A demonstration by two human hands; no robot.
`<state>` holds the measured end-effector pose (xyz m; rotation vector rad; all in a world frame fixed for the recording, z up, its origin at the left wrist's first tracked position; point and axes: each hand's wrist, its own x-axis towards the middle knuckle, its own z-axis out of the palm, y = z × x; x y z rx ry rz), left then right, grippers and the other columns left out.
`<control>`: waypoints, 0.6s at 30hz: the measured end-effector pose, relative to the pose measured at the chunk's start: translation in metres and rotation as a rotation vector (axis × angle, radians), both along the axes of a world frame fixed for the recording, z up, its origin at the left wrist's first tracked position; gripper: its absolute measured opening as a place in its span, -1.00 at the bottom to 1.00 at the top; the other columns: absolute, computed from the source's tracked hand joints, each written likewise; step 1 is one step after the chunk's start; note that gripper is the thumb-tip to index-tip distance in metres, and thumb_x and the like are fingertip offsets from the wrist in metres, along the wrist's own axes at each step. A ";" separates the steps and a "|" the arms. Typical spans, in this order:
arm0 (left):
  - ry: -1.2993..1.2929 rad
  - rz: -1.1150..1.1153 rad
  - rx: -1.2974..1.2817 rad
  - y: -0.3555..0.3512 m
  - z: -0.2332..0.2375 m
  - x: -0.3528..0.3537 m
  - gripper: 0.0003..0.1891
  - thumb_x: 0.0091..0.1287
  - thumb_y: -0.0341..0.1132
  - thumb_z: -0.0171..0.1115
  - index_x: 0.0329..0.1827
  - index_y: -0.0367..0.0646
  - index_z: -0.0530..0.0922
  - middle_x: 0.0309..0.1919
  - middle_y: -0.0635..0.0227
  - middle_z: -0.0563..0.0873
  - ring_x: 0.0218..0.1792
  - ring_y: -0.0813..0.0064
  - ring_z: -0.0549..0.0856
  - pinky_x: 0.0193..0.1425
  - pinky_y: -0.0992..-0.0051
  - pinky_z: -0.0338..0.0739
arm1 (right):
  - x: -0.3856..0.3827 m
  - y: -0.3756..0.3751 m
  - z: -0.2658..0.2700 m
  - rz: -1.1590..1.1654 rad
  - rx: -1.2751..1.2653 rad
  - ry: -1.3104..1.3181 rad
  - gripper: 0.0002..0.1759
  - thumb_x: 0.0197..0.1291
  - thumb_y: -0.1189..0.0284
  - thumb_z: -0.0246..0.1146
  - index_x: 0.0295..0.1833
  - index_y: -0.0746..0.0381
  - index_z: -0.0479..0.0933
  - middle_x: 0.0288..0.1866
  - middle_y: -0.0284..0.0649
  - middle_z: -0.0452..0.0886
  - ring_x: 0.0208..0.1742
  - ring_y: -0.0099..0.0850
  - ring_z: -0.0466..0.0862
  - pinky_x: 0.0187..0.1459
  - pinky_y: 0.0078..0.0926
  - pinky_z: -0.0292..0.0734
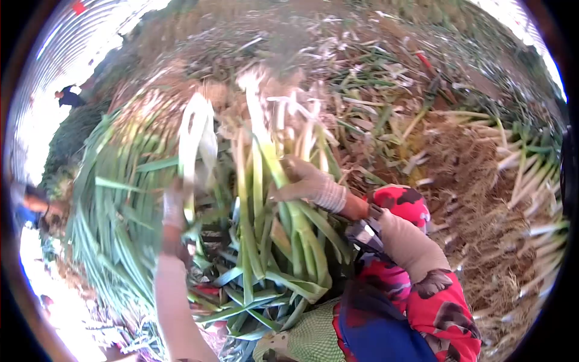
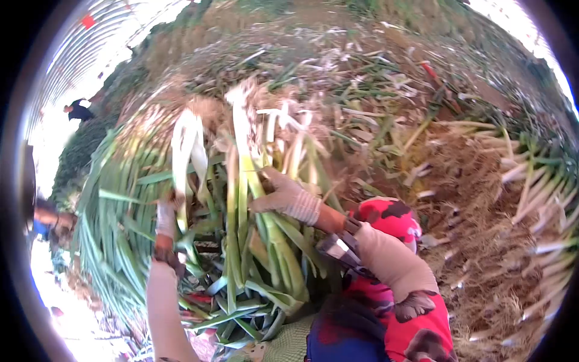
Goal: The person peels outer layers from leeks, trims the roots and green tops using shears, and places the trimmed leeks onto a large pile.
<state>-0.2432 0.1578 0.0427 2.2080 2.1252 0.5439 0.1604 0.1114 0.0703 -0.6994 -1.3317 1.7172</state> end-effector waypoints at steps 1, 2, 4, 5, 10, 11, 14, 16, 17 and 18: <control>-0.069 0.050 0.020 0.010 0.042 0.006 -0.68 0.18 -0.27 0.26 -0.09 -0.30 0.56 -0.33 0.19 0.69 -0.37 0.40 0.60 -0.26 0.47 0.52 | 0.001 -0.006 0.004 -0.001 -0.008 0.062 -0.41 -0.04 0.54 0.40 0.11 0.38 0.31 -0.18 -0.20 0.59 -0.17 -0.46 0.62 -0.08 -0.56 0.55; -0.138 0.088 0.045 0.014 0.094 0.022 -0.70 0.18 -0.29 0.26 -0.10 -0.30 0.56 -0.34 0.22 0.68 -0.40 0.42 0.58 -0.28 0.47 0.52 | 0.004 -0.015 0.022 0.039 -0.114 0.157 -0.40 -0.03 0.51 0.40 0.11 0.38 0.28 -0.19 -0.17 0.59 -0.16 -0.46 0.61 -0.07 -0.58 0.54; -0.461 0.047 0.284 0.014 0.185 0.064 -0.84 0.18 -0.39 0.26 -0.23 -0.25 0.56 -0.46 0.26 0.65 -0.52 0.46 0.53 -0.36 0.50 0.50 | 0.002 -0.019 0.033 0.001 -0.078 0.209 -0.39 -0.02 0.54 0.40 0.13 0.38 0.26 -0.20 -0.20 0.59 -0.18 -0.46 0.61 -0.09 -0.53 0.55; -0.388 0.042 0.327 0.016 0.228 0.074 -0.77 0.19 -0.34 0.26 -0.17 -0.28 0.53 -0.44 0.22 0.65 -0.49 0.46 0.56 -0.35 0.49 0.53 | 0.002 -0.020 0.035 0.005 -0.080 0.256 -0.39 -0.03 0.55 0.40 0.13 0.38 0.26 -0.21 -0.20 0.59 -0.19 -0.46 0.61 -0.10 -0.53 0.55; 0.190 0.152 0.362 0.028 0.342 0.108 -0.67 0.18 -0.26 0.29 -0.10 -0.31 0.54 -0.42 0.12 0.67 -0.49 0.43 0.64 -0.44 0.49 0.58 | -0.005 -0.021 0.028 -0.110 -0.023 0.344 -0.42 -0.02 0.59 0.38 0.12 0.35 0.27 -0.24 -0.23 0.57 -0.26 -0.46 0.61 -0.18 -0.55 0.58; 0.260 0.239 0.254 0.018 0.336 0.126 -0.65 0.18 -0.24 0.31 -0.09 -0.30 0.53 -0.43 0.11 0.67 -0.52 0.37 0.64 -0.41 0.43 0.61 | -0.003 -0.027 0.032 -0.107 -0.013 0.346 -0.42 -0.01 0.58 0.38 0.12 0.32 0.26 -0.21 -0.22 0.56 -0.27 -0.43 0.62 -0.17 -0.53 0.60; 0.232 0.187 0.118 0.035 0.234 0.102 -0.53 0.11 -0.02 0.32 -0.10 -0.24 0.55 -0.36 0.08 0.70 -0.38 0.27 0.69 -0.21 0.32 0.59 | -0.009 -0.047 0.036 -0.133 0.030 0.293 -0.39 0.02 0.54 0.38 0.15 0.30 0.23 -0.19 -0.21 0.55 -0.22 -0.43 0.62 -0.13 -0.52 0.60; -0.136 0.194 -0.171 0.028 0.171 0.115 -0.44 0.10 -0.04 0.32 0.03 -0.31 0.49 -0.20 0.05 0.68 -0.24 0.24 0.68 -0.13 0.37 0.58 | -0.017 -0.056 0.026 -0.122 0.084 0.268 -0.37 0.05 0.47 0.37 0.17 0.27 0.19 -0.17 -0.21 0.53 -0.15 -0.47 0.59 -0.11 -0.52 0.58; -0.301 0.234 -0.303 0.023 0.140 0.123 -0.39 0.10 -0.04 0.33 0.09 -0.34 0.47 -0.12 0.03 0.67 -0.18 0.22 0.67 -0.09 0.39 0.58 | -0.017 -0.063 0.029 -0.127 0.104 0.236 -0.39 0.06 0.47 0.36 0.17 0.27 0.19 -0.16 -0.21 0.52 -0.15 -0.47 0.58 -0.10 -0.52 0.57; -0.511 0.252 -0.352 0.028 0.117 0.129 -0.40 0.12 -0.06 0.32 0.11 -0.33 0.46 -0.10 0.05 0.66 -0.16 0.24 0.66 -0.07 0.39 0.57 | -0.017 -0.068 0.032 -0.129 0.122 0.203 -0.40 0.07 0.47 0.35 0.16 0.28 0.19 -0.15 -0.20 0.51 -0.14 -0.46 0.57 -0.09 -0.52 0.56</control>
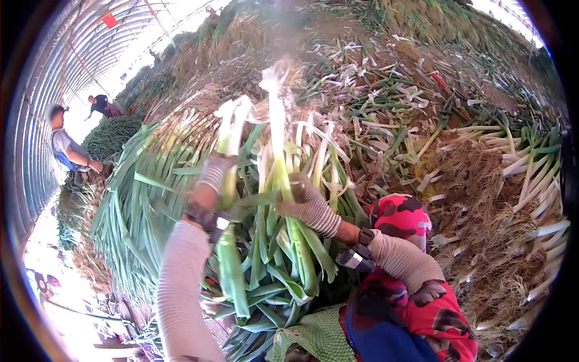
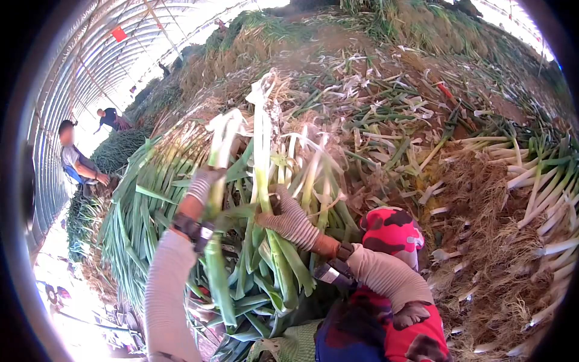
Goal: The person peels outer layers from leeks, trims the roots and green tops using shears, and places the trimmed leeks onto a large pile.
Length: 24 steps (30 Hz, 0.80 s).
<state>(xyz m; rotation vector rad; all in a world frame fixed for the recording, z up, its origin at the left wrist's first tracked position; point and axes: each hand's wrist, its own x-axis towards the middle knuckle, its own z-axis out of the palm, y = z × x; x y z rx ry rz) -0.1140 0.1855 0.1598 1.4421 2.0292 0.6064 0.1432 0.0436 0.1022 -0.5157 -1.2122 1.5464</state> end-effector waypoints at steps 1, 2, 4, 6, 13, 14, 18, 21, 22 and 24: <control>-0.201 0.059 -0.029 0.005 -0.024 0.006 -0.40 0.14 -0.07 0.31 0.13 -0.33 0.45 -0.08 0.07 0.64 -0.14 0.26 0.64 -0.06 0.39 0.56 | -0.002 0.000 -0.003 -0.015 0.021 -0.035 -0.40 0.07 0.46 0.35 0.16 0.29 0.19 -0.14 -0.19 0.50 -0.14 -0.46 0.57 -0.08 -0.51 0.55; -0.595 0.132 -0.006 -0.003 -0.035 0.027 -0.45 0.17 -0.08 0.31 0.11 -0.29 0.47 -0.11 0.12 0.65 -0.16 0.30 0.62 -0.07 0.37 0.55 | -0.005 0.002 -0.009 -0.029 0.039 -0.072 -0.40 0.07 0.45 0.35 0.15 0.29 0.19 -0.14 -0.18 0.49 -0.14 -0.45 0.56 -0.08 -0.50 0.55; -0.964 -0.163 -0.001 -0.022 -0.026 0.062 -0.35 0.18 -0.05 0.31 0.24 -0.28 0.39 0.09 0.20 0.56 0.09 0.35 0.51 0.23 0.48 0.33 | -0.010 0.006 -0.019 -0.055 0.117 -0.177 -0.39 0.06 0.44 0.35 0.15 0.30 0.19 -0.13 -0.16 0.48 -0.13 -0.43 0.54 -0.07 -0.49 0.54; -1.081 -0.228 0.051 -0.018 -0.028 0.087 -0.46 0.17 -0.20 0.35 0.16 -0.24 0.42 -0.06 0.26 0.62 -0.04 0.34 0.58 0.13 0.40 0.45 | -0.014 0.012 -0.025 -0.086 0.240 -0.316 -0.37 0.04 0.42 0.36 0.15 0.32 0.18 -0.14 -0.14 0.48 -0.11 -0.41 0.53 -0.07 -0.48 0.53; -0.967 -0.407 -0.205 -0.020 -0.003 0.113 -0.46 0.05 -0.32 0.41 0.09 -0.29 0.45 -0.18 0.30 0.64 -0.16 0.40 0.63 0.01 0.46 0.54 | -0.007 0.019 -0.010 -0.030 0.351 -0.608 -0.30 -0.02 0.28 0.44 0.10 0.34 0.21 -0.09 -0.10 0.41 -0.11 -0.42 0.51 -0.21 -0.47 0.55; -0.836 -0.432 -0.201 -0.024 -0.005 0.113 -0.46 0.05 -0.32 0.40 0.10 -0.29 0.45 -0.18 0.32 0.64 -0.16 0.41 0.63 0.00 0.47 0.53 | -0.008 0.022 -0.012 0.040 0.303 -0.613 -0.29 -0.02 0.26 0.44 0.11 0.33 0.21 -0.08 -0.09 0.41 -0.13 -0.42 0.52 -0.23 -0.47 0.55; -0.808 -0.499 -0.185 -0.024 -0.015 0.101 -0.45 0.02 -0.45 0.33 0.15 -0.28 0.43 -0.14 0.33 0.64 -0.14 0.40 0.63 0.05 0.49 0.50 | 0.006 0.033 -0.008 0.132 0.374 -0.596 -0.44 0.03 0.26 0.38 0.00 0.32 0.29 -0.19 0.00 0.53 -0.17 -0.18 0.60 -0.23 -0.30 0.53; -0.871 -0.463 -0.185 -0.040 -0.001 0.094 -0.44 0.00 -0.49 0.31 0.15 -0.29 0.43 -0.14 0.31 0.65 -0.12 0.41 0.62 0.10 0.50 0.46 | 0.011 0.034 -0.001 -0.164 0.626 -0.652 -0.50 0.06 0.32 0.35 0.05 0.29 0.33 -0.22 -0.02 0.58 -0.23 -0.19 0.64 -0.27 -0.27 0.55; -0.899 -0.434 -0.198 -0.048 0.009 0.096 -0.44 0.00 -0.48 0.31 0.15 -0.30 0.44 -0.14 0.31 0.65 -0.12 0.42 0.62 0.10 0.51 0.45 | 0.016 0.036 0.004 -0.296 0.735 -0.721 -0.50 0.06 0.34 0.34 0.06 0.28 0.33 -0.23 -0.01 0.58 -0.25 -0.19 0.64 -0.27 -0.28 0.55; -0.778 -0.438 -0.148 -0.062 0.027 0.103 -0.47 -0.02 -0.46 0.35 0.10 -0.28 0.48 -0.18 0.34 0.66 -0.16 0.47 0.62 0.07 0.54 0.44 | 0.031 0.051 0.022 -0.565 0.597 -0.551 -0.48 0.01 0.41 0.31 0.09 0.27 0.32 -0.08 0.00 0.54 -0.24 -0.11 0.64 -0.26 -0.29 0.56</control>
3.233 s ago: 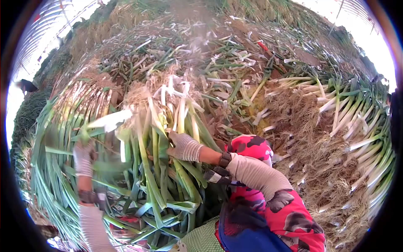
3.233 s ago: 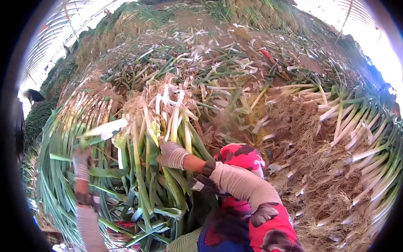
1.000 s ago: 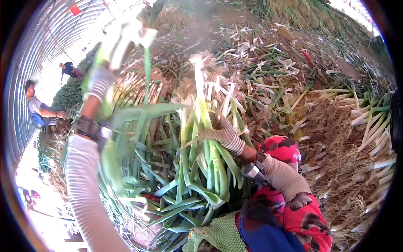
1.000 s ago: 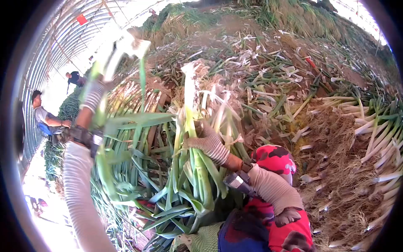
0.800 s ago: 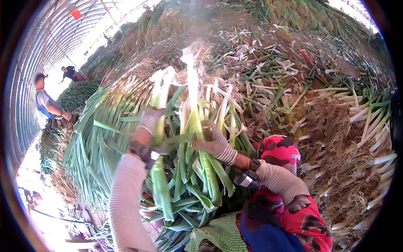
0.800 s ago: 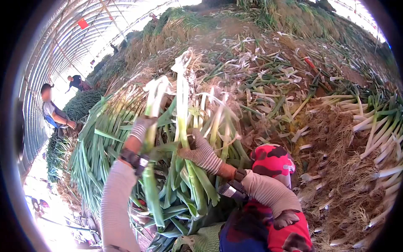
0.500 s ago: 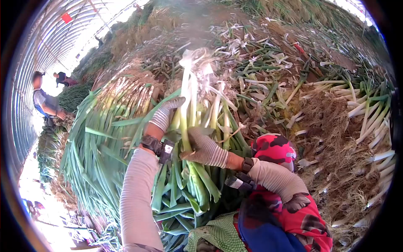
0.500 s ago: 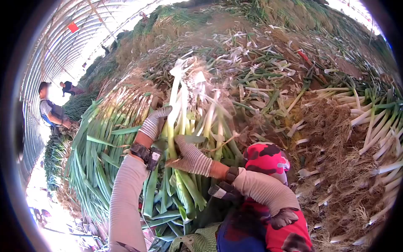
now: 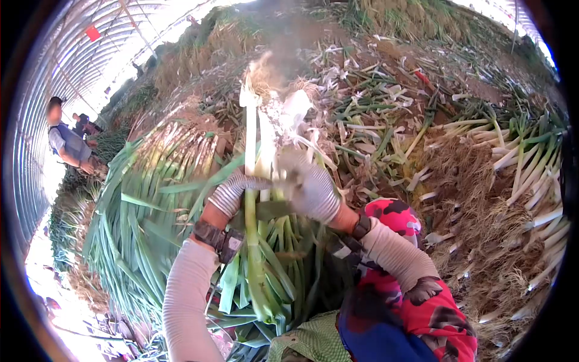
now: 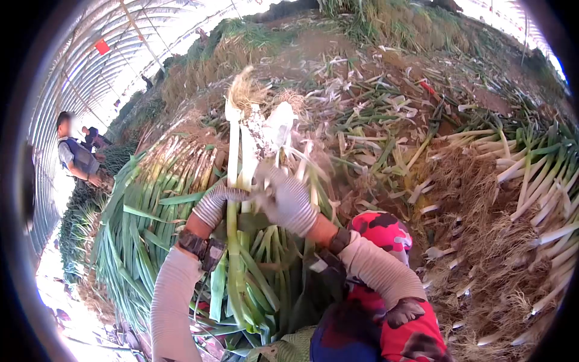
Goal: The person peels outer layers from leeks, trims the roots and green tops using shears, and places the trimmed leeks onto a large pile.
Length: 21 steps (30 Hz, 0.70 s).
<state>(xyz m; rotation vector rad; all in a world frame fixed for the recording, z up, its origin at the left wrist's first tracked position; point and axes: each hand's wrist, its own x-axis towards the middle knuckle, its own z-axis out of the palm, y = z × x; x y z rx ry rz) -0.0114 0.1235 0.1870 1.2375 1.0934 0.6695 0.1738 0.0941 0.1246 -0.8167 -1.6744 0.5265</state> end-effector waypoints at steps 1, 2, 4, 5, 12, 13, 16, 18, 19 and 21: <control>0.035 -0.024 0.034 -0.008 0.009 0.005 -0.48 -0.02 -0.45 0.36 0.08 -0.27 0.49 -0.19 0.35 0.66 -0.17 0.48 0.61 0.06 0.54 0.45 | 0.010 0.008 0.020 -0.085 0.001 0.122 -0.43 -0.01 0.43 0.31 0.14 0.28 0.30 0.02 0.03 0.50 -0.21 -0.07 0.64 -0.24 -0.29 0.57; 0.070 -0.049 0.067 -0.016 0.018 0.010 -0.49 -0.03 -0.44 0.37 0.07 -0.26 0.50 -0.20 0.36 0.66 -0.17 0.49 0.61 0.05 0.54 0.45 | 0.014 0.013 0.037 -0.225 -0.012 0.055 -0.37 -0.01 0.42 0.29 0.19 0.30 0.24 0.11 0.05 0.43 -0.19 -0.08 0.64 -0.22 -0.29 0.58; 0.120 -0.089 0.105 -0.028 0.031 0.019 -0.53 -0.03 -0.39 0.40 0.00 -0.25 0.53 -0.25 0.38 0.67 -0.21 0.52 0.61 0.00 0.54 0.45 | 0.023 0.029 0.062 -0.361 -0.091 -0.115 -0.20 -0.01 0.36 0.27 0.32 0.35 0.07 0.28 0.11 0.25 -0.15 -0.06 0.62 -0.16 -0.29 0.60; 0.124 -0.098 0.130 -0.033 0.033 0.023 -0.54 -0.04 -0.36 0.43 -0.03 -0.25 0.54 -0.27 0.37 0.68 -0.24 0.53 0.61 -0.03 0.54 0.46 | 0.027 0.035 0.072 -0.452 -0.038 -0.237 -0.26 -0.01 0.40 0.26 0.29 0.33 0.13 0.14 0.12 0.38 -0.23 -0.13 0.64 -0.18 -0.25 0.59; 0.091 -0.097 0.073 -0.047 0.051 0.010 -0.45 -0.01 -0.32 0.47 0.04 -0.40 0.49 -0.14 0.15 0.69 -0.11 0.35 0.66 0.15 0.41 0.48 | 0.065 0.045 0.150 -0.244 -0.301 0.158 -0.76 0.16 0.40 0.17 -0.10 0.28 0.41 -0.46 -0.16 0.55 -0.46 -0.25 0.59 -0.35 -0.29 0.57; 0.135 -0.124 0.103 -0.052 0.062 0.001 -0.38 -0.01 -0.32 0.47 0.11 -0.40 0.43 -0.12 0.14 0.68 -0.10 0.32 0.66 0.14 0.40 0.50 | 0.095 0.077 0.159 -0.491 -0.161 -0.144 -0.81 0.19 0.39 0.16 -0.16 0.29 0.42 -0.46 -0.17 0.54 -0.47 -0.31 0.57 -0.39 -0.35 0.57; 0.150 -0.174 0.289 -0.090 0.128 -0.007 -0.55 -0.06 -0.36 0.41 -0.09 -0.33 0.53 -0.30 0.23 0.67 -0.28 0.35 0.69 -0.13 0.40 0.62 | 0.198 0.105 0.161 -0.404 0.283 0.387 -0.88 0.21 0.41 0.18 -0.27 0.25 0.50 -0.44 -0.20 0.56 -0.55 -0.45 0.54 -0.56 -0.50 0.49; 0.153 -0.338 0.315 -0.050 0.114 -0.066 -0.54 -0.08 -0.34 0.43 -0.11 -0.33 0.52 -0.43 0.19 0.67 -0.44 0.31 0.69 -0.35 0.36 0.63 | 0.226 0.098 0.162 -0.452 -0.046 0.070 -0.89 0.18 0.47 0.21 -0.20 0.24 0.54 -0.40 -0.22 0.60 -0.56 -0.44 0.56 -0.56 -0.49 0.52; 0.055 -0.309 0.211 -0.064 0.124 -0.071 -0.53 -0.09 -0.33 0.44 -0.11 -0.33 0.52 -0.47 0.17 0.66 -0.49 0.28 0.68 -0.40 0.33 0.63 | 0.217 0.082 0.165 -0.293 -0.247 0.203 -0.85 0.15 0.49 0.23 -0.16 0.25 0.55 -0.36 -0.23 0.62 -0.54 -0.42 0.58 -0.53 -0.48 0.56; -0.038 -0.257 0.125 -0.089 0.135 -0.076 -0.48 -0.13 -0.32 0.48 -0.09 -0.35 0.50 -0.52 0.13 0.66 -0.55 0.22 0.67 -0.46 0.29 0.63 | 0.191 0.066 0.159 0.130 -0.321 0.346 -0.72 0.07 0.49 0.31 -0.06 0.26 0.54 -0.25 -0.22 0.64 -0.38 -0.39 0.63 -0.32 -0.46 0.60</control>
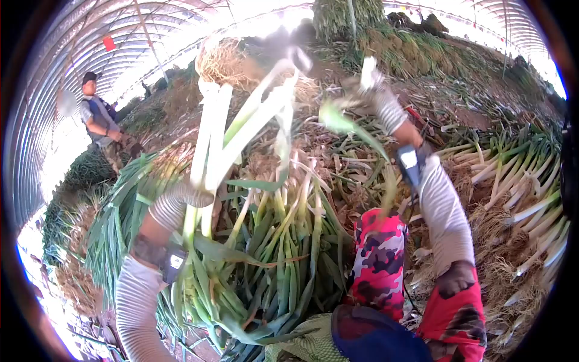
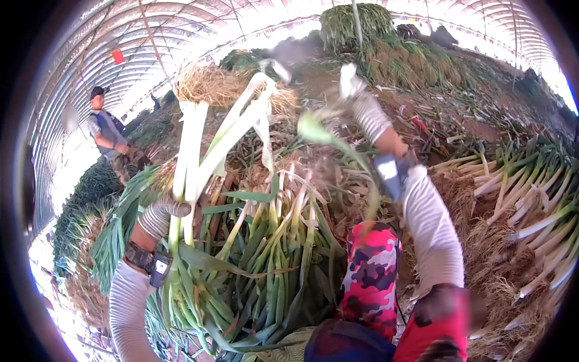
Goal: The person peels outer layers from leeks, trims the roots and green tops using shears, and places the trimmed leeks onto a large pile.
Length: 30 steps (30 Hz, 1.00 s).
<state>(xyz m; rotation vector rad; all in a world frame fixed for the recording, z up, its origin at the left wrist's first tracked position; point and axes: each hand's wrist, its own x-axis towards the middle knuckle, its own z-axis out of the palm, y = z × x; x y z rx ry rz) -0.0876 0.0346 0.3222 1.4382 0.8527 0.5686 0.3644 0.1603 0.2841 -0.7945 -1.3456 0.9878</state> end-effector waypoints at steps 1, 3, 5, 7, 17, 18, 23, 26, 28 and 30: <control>-0.032 -0.075 -0.058 -0.002 -0.005 0.001 -0.45 -0.15 -0.33 0.48 -0.07 -0.36 0.49 -0.52 0.13 0.65 -0.56 0.22 0.67 -0.48 0.28 0.62 | -0.023 -0.009 -0.001 0.315 0.128 0.092 -0.62 0.02 0.48 0.36 0.00 0.26 0.52 -0.17 -0.21 0.65 -0.25 -0.37 0.64 -0.14 -0.45 0.60; -0.101 -0.057 -0.037 -0.019 -0.017 0.011 -0.44 -0.17 -0.35 0.48 -0.07 -0.38 0.48 -0.53 0.11 0.65 -0.55 0.23 0.67 -0.50 0.27 0.61 | -0.067 -0.053 -0.003 0.370 0.056 0.017 -0.55 -0.02 0.47 0.40 0.04 0.26 0.51 -0.14 -0.20 0.65 -0.17 -0.40 0.64 -0.04 -0.45 0.56; -0.092 -0.143 -0.190 -0.030 -0.021 0.020 -0.39 -0.20 -0.35 0.48 -0.05 -0.42 0.45 -0.52 0.10 0.64 -0.52 0.26 0.65 -0.45 0.22 0.59 | -0.107 -0.090 -0.003 0.421 0.001 -0.068 -0.53 -0.01 0.46 0.40 0.07 0.27 0.49 -0.11 -0.18 0.66 -0.11 -0.40 0.65 0.02 -0.39 0.55; -0.162 -0.078 -0.201 -0.043 -0.024 0.022 -0.39 -0.20 -0.33 0.48 -0.06 -0.42 0.45 -0.52 0.11 0.65 -0.51 0.25 0.65 -0.41 0.24 0.57 | -0.127 -0.060 -0.034 0.598 0.092 -0.051 -0.52 -0.03 0.46 0.40 0.07 0.28 0.49 -0.10 -0.17 0.66 -0.09 -0.37 0.65 0.01 -0.35 0.57; 0.123 0.214 0.037 -0.060 -0.045 -0.023 -0.42 -0.18 -0.30 0.53 -0.06 -0.34 0.50 -0.46 0.21 0.66 -0.45 0.31 0.66 -0.29 0.31 0.60 | -0.024 0.016 0.005 -0.178 0.465 -0.112 -0.65 0.16 0.32 0.19 0.02 0.26 0.46 -0.26 -0.20 0.60 -0.21 -0.37 0.58 -0.04 -0.41 0.43; 0.180 0.122 0.181 -0.050 -0.057 -0.038 -0.40 -0.16 -0.31 0.55 -0.02 -0.32 0.50 -0.39 0.28 0.67 -0.39 0.39 0.65 -0.23 0.36 0.61 | 0.000 0.029 0.028 -0.315 0.803 -0.395 -0.71 0.16 0.33 0.20 -0.04 0.23 0.48 -0.30 -0.26 0.59 -0.27 -0.44 0.57 -0.16 -0.41 0.49; 0.375 0.393 0.175 -0.053 -0.054 0.005 -0.39 -0.08 -0.22 0.53 -0.02 -0.41 0.49 -0.17 0.22 0.65 -0.21 0.47 0.62 -0.04 0.52 0.52 | -0.041 0.031 0.042 -0.546 1.060 -1.157 -0.53 0.15 0.23 0.23 0.12 0.19 0.36 -0.26 -0.21 0.56 -0.33 -0.44 0.58 -0.30 -0.56 0.64; 0.460 0.310 0.195 -0.015 -0.092 0.017 -0.49 -0.08 -0.26 0.55 -0.12 -0.36 0.56 -0.30 0.24 0.70 -0.31 0.47 0.64 -0.10 0.48 0.55 | -0.129 -0.072 0.055 -0.336 0.716 -1.254 -0.53 0.21 0.27 0.19 0.20 0.18 0.33 -0.26 -0.16 0.58 -0.48 -0.43 0.56 -0.36 -0.62 0.68; 0.566 0.341 0.198 -0.018 -0.093 0.035 -0.47 -0.11 -0.24 0.56 -0.10 -0.34 0.57 -0.30 0.25 0.70 -0.32 0.46 0.65 -0.10 0.48 0.54 | -0.174 -0.106 0.053 -0.077 0.346 -1.211 -0.49 0.23 0.42 0.05 0.30 0.28 0.23 -0.21 0.01 0.57 -0.44 -0.40 0.57 -0.46 -0.53 0.56; 0.632 0.341 0.155 -0.024 -0.086 0.051 -0.37 -0.17 -0.15 0.58 -0.05 -0.34 0.55 -0.27 0.19 0.71 -0.23 0.39 0.66 -0.03 0.47 0.51 | -0.204 -0.083 0.027 -0.080 0.184 -1.404 -0.45 0.18 0.42 0.06 0.28 0.35 0.21 -0.27 0.05 0.59 -0.41 -0.32 0.60 -0.41 -0.43 0.58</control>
